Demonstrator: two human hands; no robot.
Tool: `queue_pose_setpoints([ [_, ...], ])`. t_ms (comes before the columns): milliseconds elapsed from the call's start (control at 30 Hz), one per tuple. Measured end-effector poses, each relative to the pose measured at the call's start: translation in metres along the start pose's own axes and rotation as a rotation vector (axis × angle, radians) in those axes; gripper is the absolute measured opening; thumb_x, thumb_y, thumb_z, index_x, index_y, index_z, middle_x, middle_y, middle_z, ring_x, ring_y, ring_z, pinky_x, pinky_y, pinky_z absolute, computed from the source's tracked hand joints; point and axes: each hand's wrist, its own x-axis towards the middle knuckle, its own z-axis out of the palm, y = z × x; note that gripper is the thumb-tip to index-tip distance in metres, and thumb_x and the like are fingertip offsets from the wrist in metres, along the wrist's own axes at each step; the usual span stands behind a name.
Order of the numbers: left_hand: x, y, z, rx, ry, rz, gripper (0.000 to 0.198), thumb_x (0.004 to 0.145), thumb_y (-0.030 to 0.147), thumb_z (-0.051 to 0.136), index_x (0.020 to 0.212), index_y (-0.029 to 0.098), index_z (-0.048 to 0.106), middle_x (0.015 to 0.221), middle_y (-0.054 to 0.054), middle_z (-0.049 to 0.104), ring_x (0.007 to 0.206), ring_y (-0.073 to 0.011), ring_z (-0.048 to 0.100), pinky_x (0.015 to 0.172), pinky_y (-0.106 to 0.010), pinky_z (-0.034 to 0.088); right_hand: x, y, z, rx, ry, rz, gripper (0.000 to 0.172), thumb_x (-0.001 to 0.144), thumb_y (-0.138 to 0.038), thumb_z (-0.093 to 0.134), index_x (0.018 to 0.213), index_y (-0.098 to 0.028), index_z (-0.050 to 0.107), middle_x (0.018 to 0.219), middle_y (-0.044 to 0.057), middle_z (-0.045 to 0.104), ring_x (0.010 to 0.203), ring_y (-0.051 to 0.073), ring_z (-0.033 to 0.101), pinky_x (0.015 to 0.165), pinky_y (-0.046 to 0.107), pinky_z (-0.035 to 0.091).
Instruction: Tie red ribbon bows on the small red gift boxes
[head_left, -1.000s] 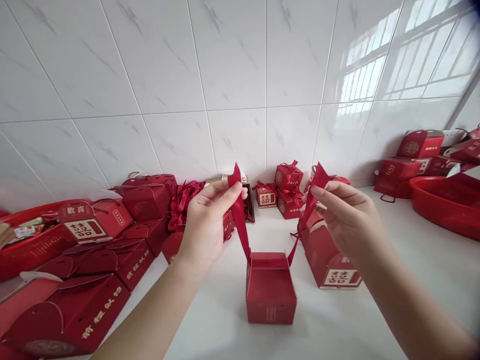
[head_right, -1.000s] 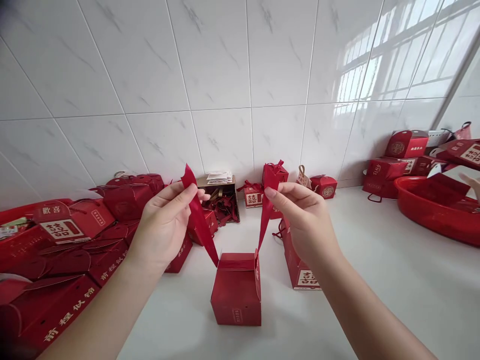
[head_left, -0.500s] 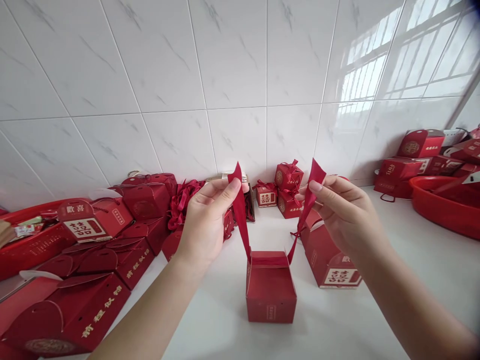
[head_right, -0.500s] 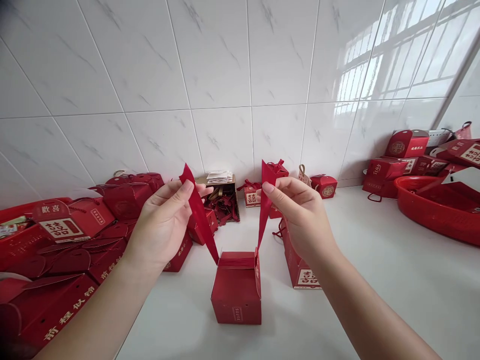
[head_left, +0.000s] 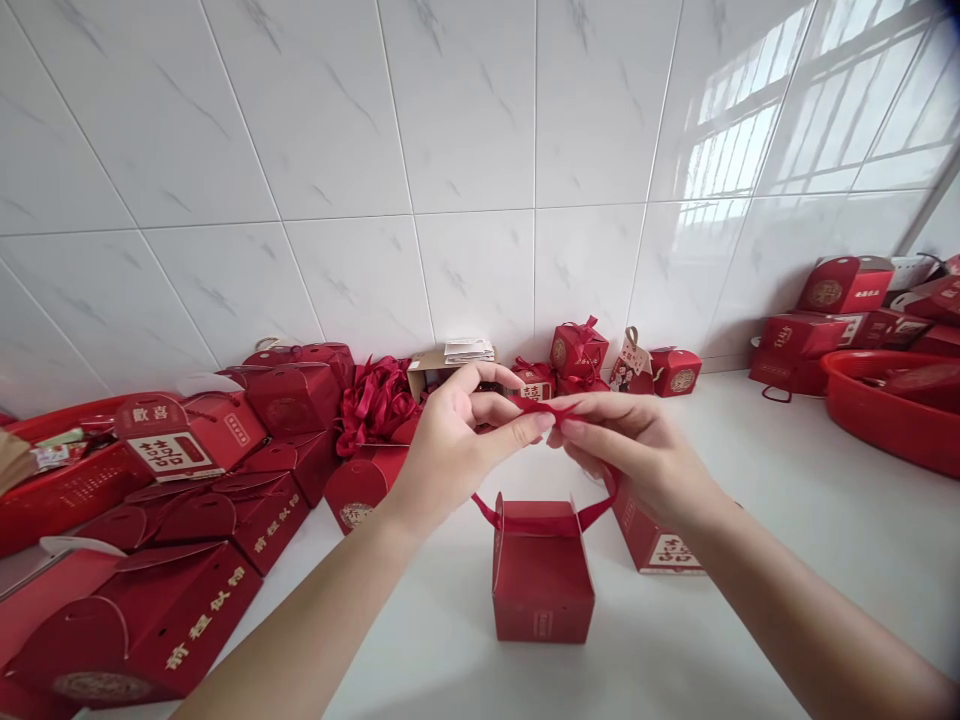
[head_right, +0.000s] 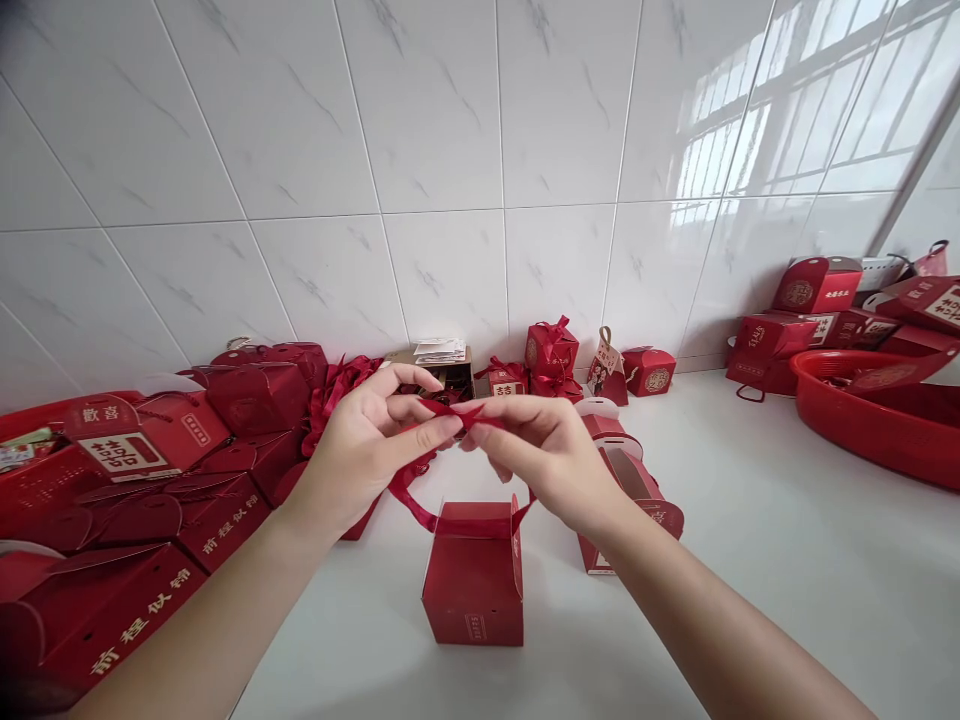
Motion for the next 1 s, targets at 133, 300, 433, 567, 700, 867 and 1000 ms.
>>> queue_pose_setpoints([
  [133,-0.004,0.000,-0.001,0.141,-0.063,0.006,0.031,0.075,0.031,0.073,0.097,0.024,0.054,0.067,0.004,0.067,0.072,-0.0147,0.065,0.075,-0.030,0.049,-0.002,0.007,0.003,0.025,-0.059,-0.008,0.013,0.087,-0.031,0.062,0.087,-0.021,0.070,0.073,0.000,0.062,0.055,0.006,0.045,0.051,0.022,0.038],
  [300,-0.004,-0.007,-0.009,0.092,-0.171,-0.067,0.023,0.080,0.021,0.061,0.102,0.022,0.053,0.078,-0.001,0.068,0.083,-0.0194,0.066,0.080,-0.036,0.048,0.000,0.010,-0.003,-0.181,-0.042,-0.124,0.017,0.091,-0.031,0.056,0.084,-0.020,0.068,0.070,0.001,0.063,0.063,0.012,0.056,0.059,0.026,0.047],
  [433,0.001,-0.011,-0.016,-0.158,-0.151,-0.168,0.014,0.075,0.013,0.059,0.086,0.020,0.054,0.067,0.001,0.064,0.071,-0.0158,0.065,0.075,-0.031,0.047,0.001,0.014,-0.012,-0.571,-0.066,-0.489,0.018,0.091,-0.018,0.052,0.093,-0.024,0.069,0.080,0.003,0.068,0.073,0.016,0.060,0.064,0.031,0.051],
  [567,0.003,-0.011,-0.016,-0.316,-0.185,-0.224,0.010,0.076,0.016,0.062,0.085,0.018,0.059,0.069,-0.001,0.064,0.075,-0.0177,0.066,0.082,-0.034,0.049,0.003,0.022,-0.017,-0.761,-0.031,-0.756,0.029,0.089,-0.008,0.050,0.105,-0.024,0.067,0.088,0.006,0.069,0.085,0.020,0.062,0.073,0.038,0.053],
  [700,-0.002,-0.010,-0.011,-0.244,-0.204,-0.138,0.011,0.082,0.026,0.061,0.090,0.018,0.064,0.079,-0.006,0.069,0.086,-0.0213,0.068,0.083,-0.034,0.049,0.002,0.026,-0.013,-0.784,0.016,-0.804,0.034,0.086,-0.006,0.053,0.109,-0.026,0.067,0.090,0.005,0.069,0.088,0.021,0.063,0.075,0.038,0.054],
  [867,-0.008,-0.016,-0.020,0.351,0.048,0.176,0.019,0.080,0.032,0.064,0.097,0.022,0.065,0.075,-0.002,0.069,0.060,-0.0144,0.061,0.057,-0.024,0.044,-0.012,0.024,-0.017,-0.848,0.307,-0.712,0.020,0.084,-0.011,0.058,0.094,-0.024,0.070,0.099,0.008,0.068,0.086,0.023,0.064,0.071,0.038,0.053],
  [1000,-0.017,-0.028,-0.050,0.721,0.166,0.283,0.010,0.079,0.026,0.063,0.089,0.024,0.065,0.057,0.005,0.052,0.051,-0.0118,0.049,0.059,-0.023,0.042,-0.037,0.024,-0.046,-1.134,0.472,-0.672,0.008,0.081,-0.015,0.061,0.077,-0.022,0.063,0.083,0.007,0.059,0.071,0.019,0.058,0.060,0.033,0.047],
])
